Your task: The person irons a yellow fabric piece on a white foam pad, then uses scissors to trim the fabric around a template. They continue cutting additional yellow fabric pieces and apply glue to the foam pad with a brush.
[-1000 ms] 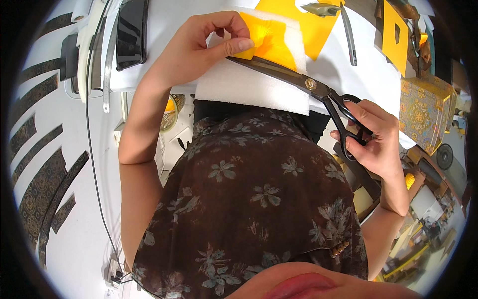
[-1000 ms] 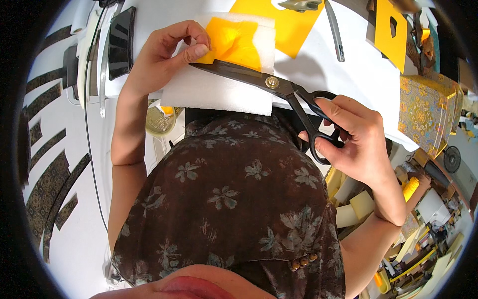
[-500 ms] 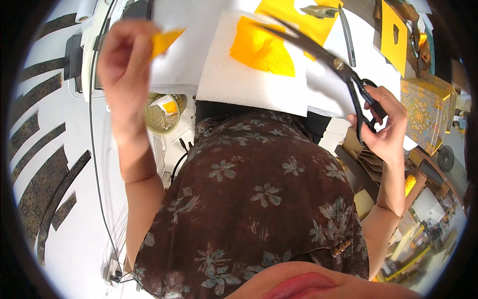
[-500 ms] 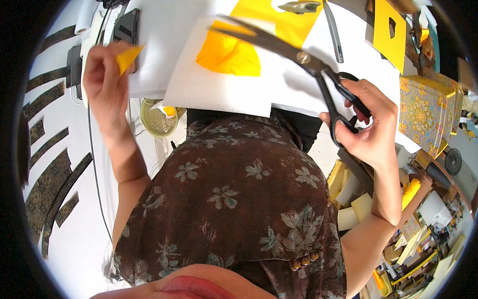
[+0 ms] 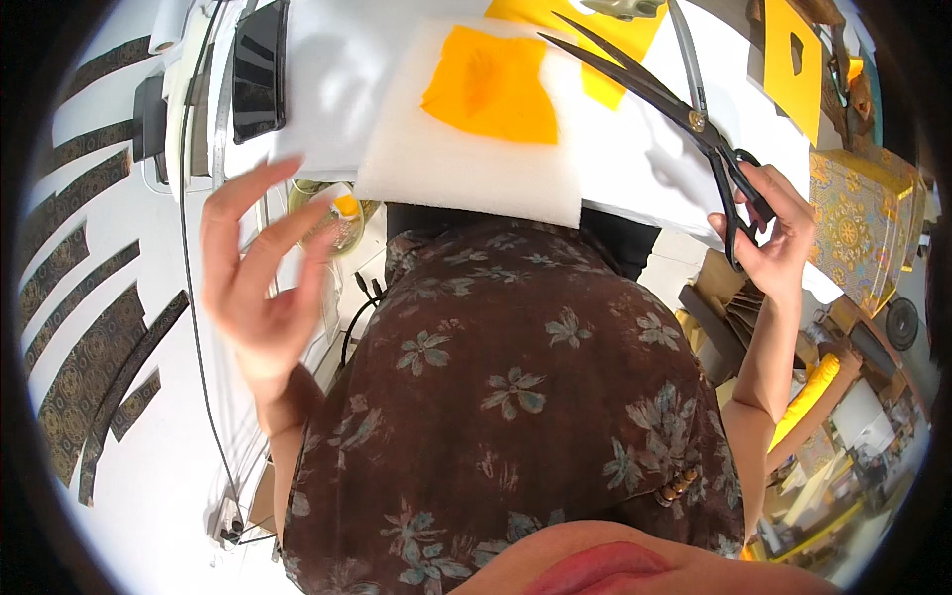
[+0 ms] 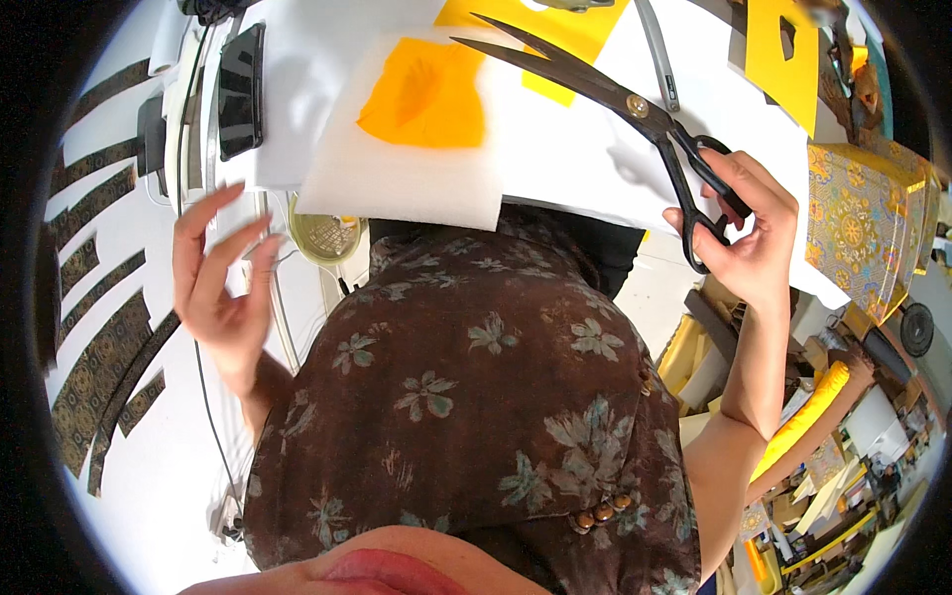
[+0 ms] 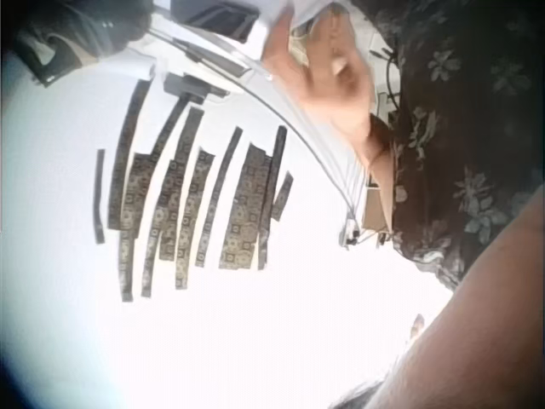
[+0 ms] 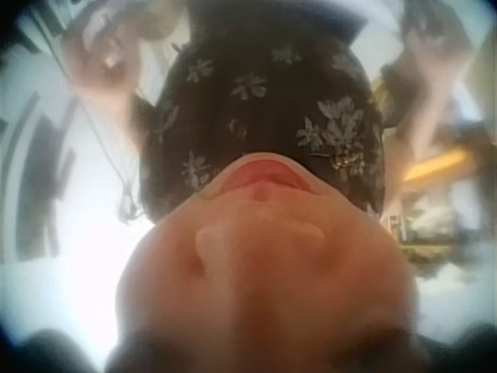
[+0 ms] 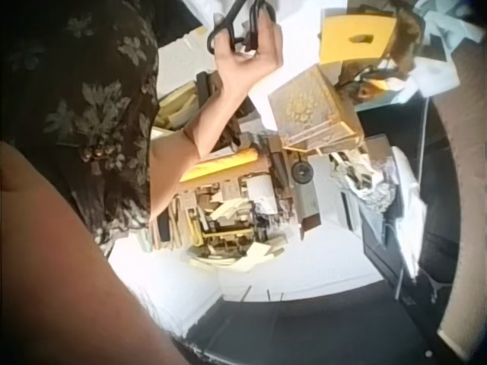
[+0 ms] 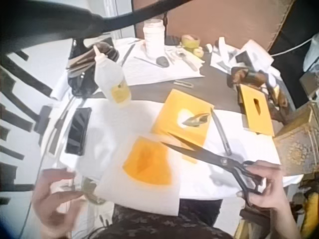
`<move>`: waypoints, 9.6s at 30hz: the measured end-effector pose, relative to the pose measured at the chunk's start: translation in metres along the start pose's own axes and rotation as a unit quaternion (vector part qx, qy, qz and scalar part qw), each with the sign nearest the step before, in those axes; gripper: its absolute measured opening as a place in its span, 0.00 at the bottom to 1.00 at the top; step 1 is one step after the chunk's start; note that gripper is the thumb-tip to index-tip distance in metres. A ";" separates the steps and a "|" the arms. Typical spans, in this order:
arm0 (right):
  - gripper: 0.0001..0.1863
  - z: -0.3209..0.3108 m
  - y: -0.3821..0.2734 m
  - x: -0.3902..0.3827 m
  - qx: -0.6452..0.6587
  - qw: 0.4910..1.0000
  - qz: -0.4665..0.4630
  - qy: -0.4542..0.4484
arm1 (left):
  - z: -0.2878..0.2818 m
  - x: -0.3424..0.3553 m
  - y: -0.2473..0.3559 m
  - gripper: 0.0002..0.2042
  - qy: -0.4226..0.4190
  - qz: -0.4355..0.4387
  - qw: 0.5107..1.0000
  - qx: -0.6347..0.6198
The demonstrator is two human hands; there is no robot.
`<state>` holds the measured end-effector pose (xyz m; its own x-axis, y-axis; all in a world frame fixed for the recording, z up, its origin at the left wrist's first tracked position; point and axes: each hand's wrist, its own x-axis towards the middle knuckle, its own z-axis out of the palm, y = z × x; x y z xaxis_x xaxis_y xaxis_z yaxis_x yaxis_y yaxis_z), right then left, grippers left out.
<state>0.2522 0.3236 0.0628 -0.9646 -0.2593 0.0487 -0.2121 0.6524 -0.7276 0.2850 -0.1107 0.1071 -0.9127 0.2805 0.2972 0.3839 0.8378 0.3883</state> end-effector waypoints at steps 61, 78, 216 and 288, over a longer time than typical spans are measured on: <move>0.28 0.121 -0.014 -0.010 0.081 0.989 -0.121 0.039 | 0.050 0.026 -0.005 0.27 0.128 -0.449 0.720 -0.514; 0.34 0.121 -0.013 -0.007 -0.003 0.971 -0.220 0.098 | 0.034 0.026 -0.020 0.27 0.107 -0.439 0.634 -0.628; 0.26 -0.007 -0.100 0.110 -0.146 0.917 -0.371 -0.025 | -0.043 -0.018 -0.088 0.15 -0.005 -0.386 0.597 -0.704; 0.27 0.014 -0.090 0.075 -0.144 0.927 -0.327 0.115 | 0.005 -0.039 0.000 0.31 0.304 -0.307 0.711 -0.554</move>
<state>0.2013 0.2356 0.1229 -0.6166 -0.5290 0.5830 -0.7638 0.5814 -0.2802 0.3203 -0.1193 0.0911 -0.8561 -0.5157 -0.0335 0.1216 -0.2641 0.9568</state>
